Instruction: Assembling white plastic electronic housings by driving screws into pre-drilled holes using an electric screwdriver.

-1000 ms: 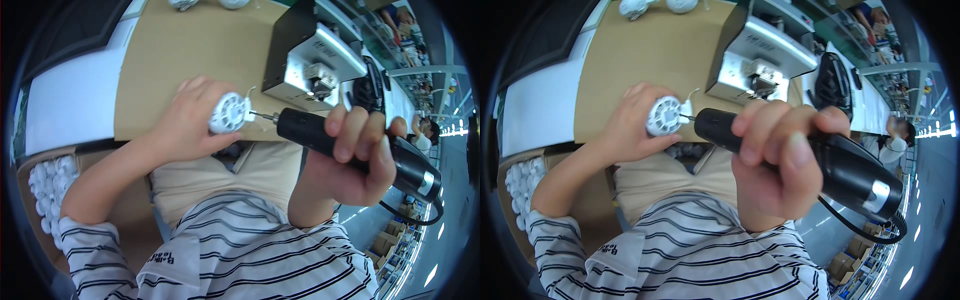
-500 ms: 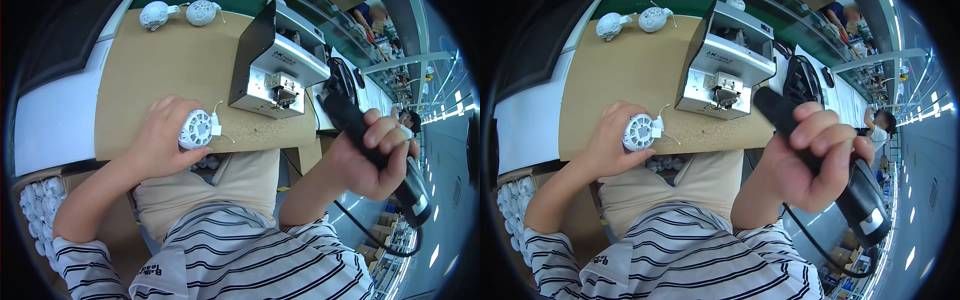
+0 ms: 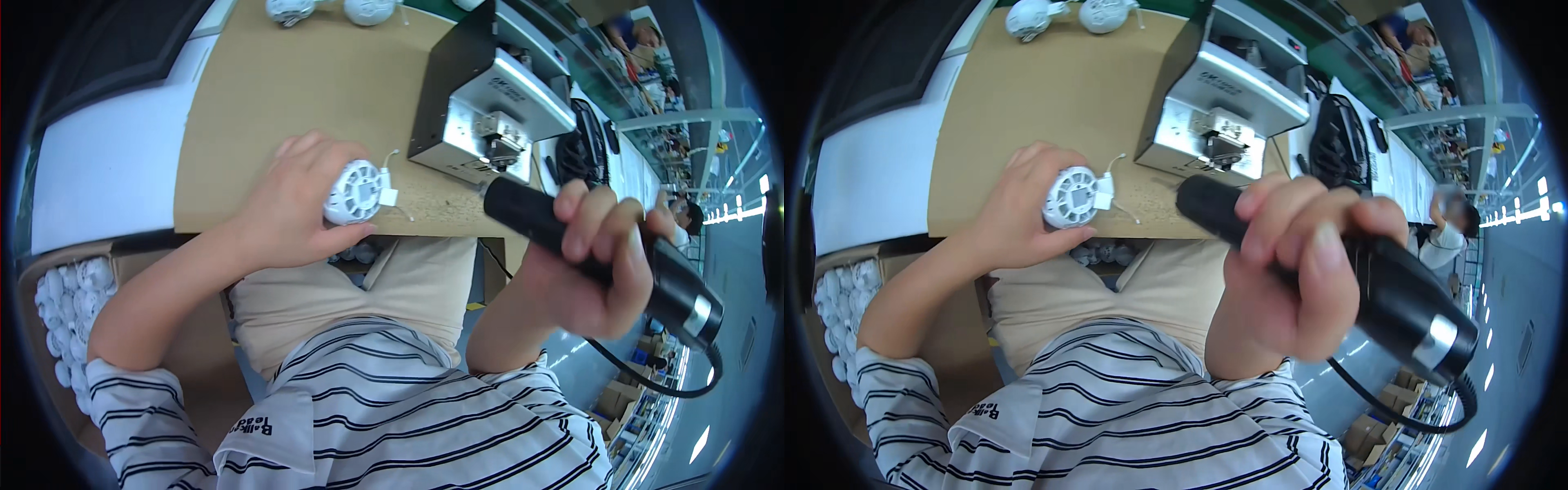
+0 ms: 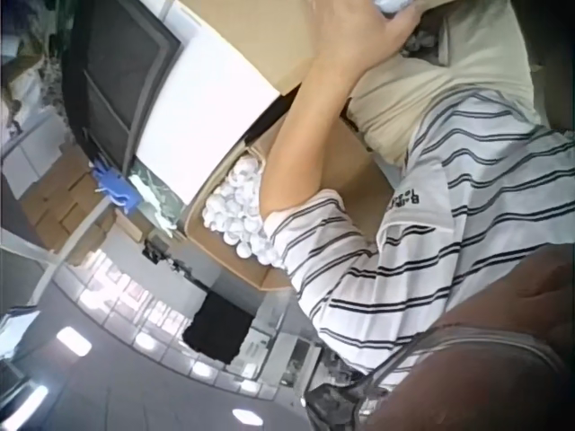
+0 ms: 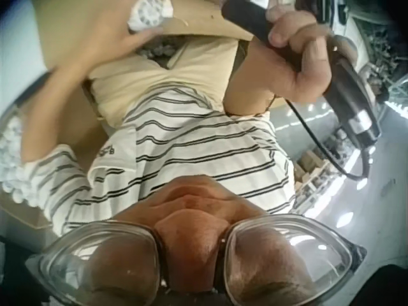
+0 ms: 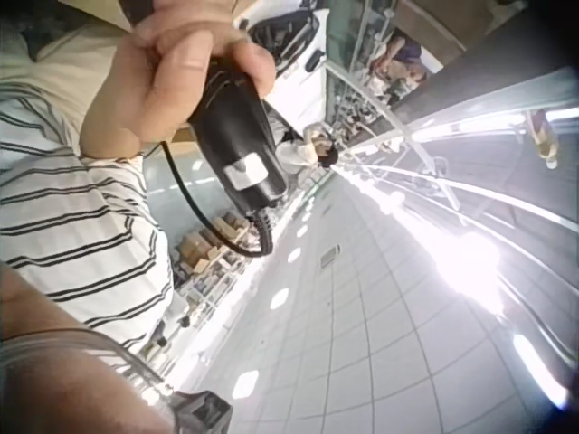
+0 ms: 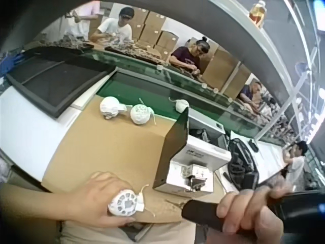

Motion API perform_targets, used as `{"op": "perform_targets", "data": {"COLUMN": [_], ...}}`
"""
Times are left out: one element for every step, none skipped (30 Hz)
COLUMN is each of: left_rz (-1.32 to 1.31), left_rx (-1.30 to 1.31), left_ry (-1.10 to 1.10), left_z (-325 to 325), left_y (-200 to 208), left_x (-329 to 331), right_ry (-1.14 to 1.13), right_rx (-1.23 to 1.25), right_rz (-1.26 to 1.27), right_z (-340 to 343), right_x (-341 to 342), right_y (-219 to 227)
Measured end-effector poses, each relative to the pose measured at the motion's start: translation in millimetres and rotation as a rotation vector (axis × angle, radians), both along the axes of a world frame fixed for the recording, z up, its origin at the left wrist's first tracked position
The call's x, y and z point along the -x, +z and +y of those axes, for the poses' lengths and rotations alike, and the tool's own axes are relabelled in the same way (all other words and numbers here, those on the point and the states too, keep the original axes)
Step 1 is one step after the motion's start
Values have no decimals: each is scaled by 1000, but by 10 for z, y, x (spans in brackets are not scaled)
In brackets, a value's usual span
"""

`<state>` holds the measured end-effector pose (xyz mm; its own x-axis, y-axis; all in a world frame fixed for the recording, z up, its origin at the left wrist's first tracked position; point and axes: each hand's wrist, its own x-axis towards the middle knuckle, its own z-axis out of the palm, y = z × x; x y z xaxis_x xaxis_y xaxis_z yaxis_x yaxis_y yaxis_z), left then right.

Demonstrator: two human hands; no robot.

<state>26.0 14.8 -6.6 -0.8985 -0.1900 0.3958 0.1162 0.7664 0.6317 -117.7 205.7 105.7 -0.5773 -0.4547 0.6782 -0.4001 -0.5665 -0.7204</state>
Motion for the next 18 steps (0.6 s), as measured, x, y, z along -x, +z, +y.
{"op": "perform_targets", "data": {"left_rz": [6, 12, 0, 4, 10, 17, 25, 21, 18, 16, 14, 12, 9, 15, 21, 27, 32, 28], "left_rx": [8, 15, 16, 14, 12, 9, 6, 6, 9, 11, 13, 14, 13, 14, 15, 16, 16, 16], "left_ry": [-9, -20, -20, -15, -10, -7, -3, -1, -5, -10, -15, -20, -19, -23, -28, -33, -38, -39], "left_z": [2, 1, 3, 5, 7, 9, 10, 8, 5, 2, 0, -1, -4, -5, -6, -8, -10, -13], "left_y": [-12, -24, -23, -23, -26, -30, -38, -35, -32, -28, -25, -24, -26, -28, -31, -34, -39, -42], "left_x": [7, -2, 4, 10, 13, 12, 6, 5, 4, 3, 3, 4, 3, 3, 5, 8, 10, 12], "right_ry": [145, 290, 289, 295, 301, 305, 310, 312, 314, 316, 317, 319, 319, 326, 333, 340, 346, 352], "right_rx": [42, 86, 88, 83, 77, 70, 63, 63, 60, 57, 53, 48, 48, 47, 46, 45, 44, 44], "right_rz": [-15, -31, -42, -48, -53, -57, -60, -63, -70, -77, -83, -89, -92, -93, -95, -96, -98, -100], "right_z": [19, 16, -1, -34, -72, -104, -119, -128, -134, -139, -144, -149, -156, -162, -168, -173, -179, -184], "right_x": [-48, -81, -99, -127, -158, -187, -205, -199, -194, -188, -182, -175, -175, -174, -172, -169, -164, -159], "right_y": [-27, -62, -94, -136, -181, -223, -256, -271, -288, -306, -321, -331, -341, -348, -353, -357, -360, -360]}}
